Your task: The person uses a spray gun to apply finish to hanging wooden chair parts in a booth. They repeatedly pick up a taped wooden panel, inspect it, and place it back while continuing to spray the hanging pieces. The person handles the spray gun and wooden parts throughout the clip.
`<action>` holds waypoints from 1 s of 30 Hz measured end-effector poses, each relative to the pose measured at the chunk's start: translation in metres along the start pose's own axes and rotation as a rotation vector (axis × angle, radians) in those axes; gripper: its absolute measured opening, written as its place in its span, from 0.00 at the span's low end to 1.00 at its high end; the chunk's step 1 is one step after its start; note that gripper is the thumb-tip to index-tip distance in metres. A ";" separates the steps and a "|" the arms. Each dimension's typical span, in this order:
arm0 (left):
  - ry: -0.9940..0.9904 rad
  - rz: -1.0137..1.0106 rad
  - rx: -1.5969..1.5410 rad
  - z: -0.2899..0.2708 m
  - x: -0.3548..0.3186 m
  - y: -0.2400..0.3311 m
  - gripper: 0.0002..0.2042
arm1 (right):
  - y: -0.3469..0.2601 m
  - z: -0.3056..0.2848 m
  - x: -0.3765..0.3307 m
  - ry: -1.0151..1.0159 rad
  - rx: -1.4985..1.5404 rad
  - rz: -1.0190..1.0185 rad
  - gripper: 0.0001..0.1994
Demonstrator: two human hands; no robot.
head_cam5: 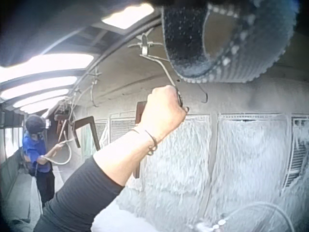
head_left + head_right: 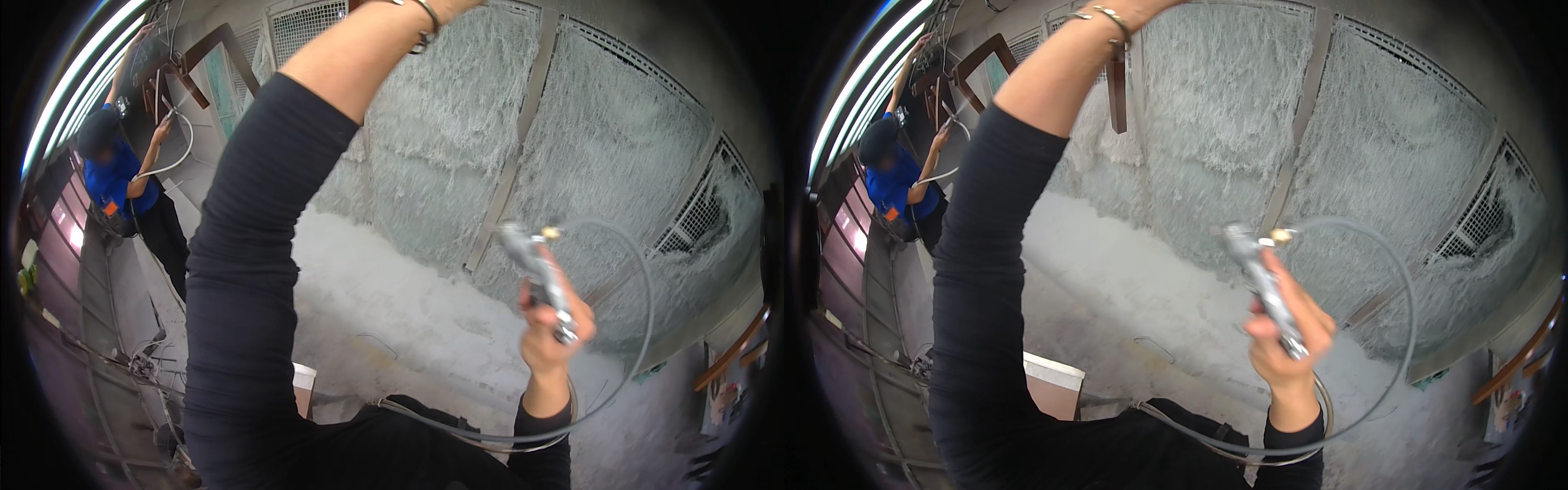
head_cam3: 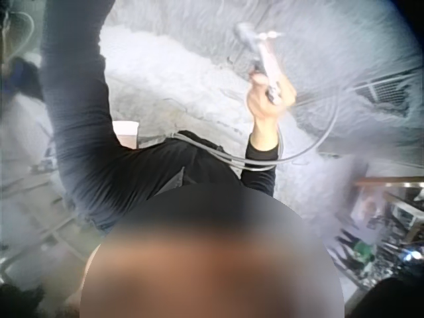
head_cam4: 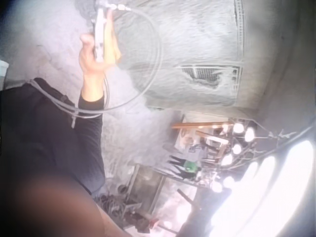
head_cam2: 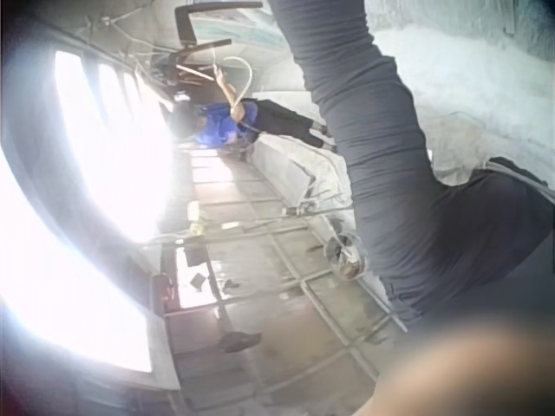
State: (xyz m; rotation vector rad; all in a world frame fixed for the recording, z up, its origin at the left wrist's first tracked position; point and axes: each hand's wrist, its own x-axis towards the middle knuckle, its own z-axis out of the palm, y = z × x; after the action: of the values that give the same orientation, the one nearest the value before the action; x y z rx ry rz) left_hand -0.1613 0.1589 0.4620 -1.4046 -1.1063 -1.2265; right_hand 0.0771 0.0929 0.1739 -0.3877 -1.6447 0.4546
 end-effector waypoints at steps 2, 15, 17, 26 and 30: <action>-0.074 -0.044 -0.006 0.022 0.006 0.000 0.12 | -0.012 -0.024 -0.004 0.133 -0.062 0.076 0.50; -0.372 -0.310 0.206 0.175 -0.018 0.004 0.18 | 0.036 -0.079 -0.178 0.574 -0.258 1.078 0.25; -0.345 -0.359 0.217 0.190 -0.023 -0.004 0.17 | 0.036 -0.094 -0.204 0.517 -0.334 1.132 0.25; -0.732 -0.427 -0.862 0.103 -0.339 0.141 0.23 | 0.057 -0.143 -0.216 0.465 -0.255 1.298 0.27; -1.405 -1.011 -1.379 -0.023 -0.518 0.250 0.20 | 0.090 -0.183 -0.204 0.414 -0.159 1.365 0.29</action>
State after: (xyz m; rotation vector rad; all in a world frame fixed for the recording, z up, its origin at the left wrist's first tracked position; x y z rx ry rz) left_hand 0.0332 0.0718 -0.0727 -3.2674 -2.2398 -1.8083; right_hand 0.2823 0.0809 -0.0285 -1.6180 -0.8037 1.1365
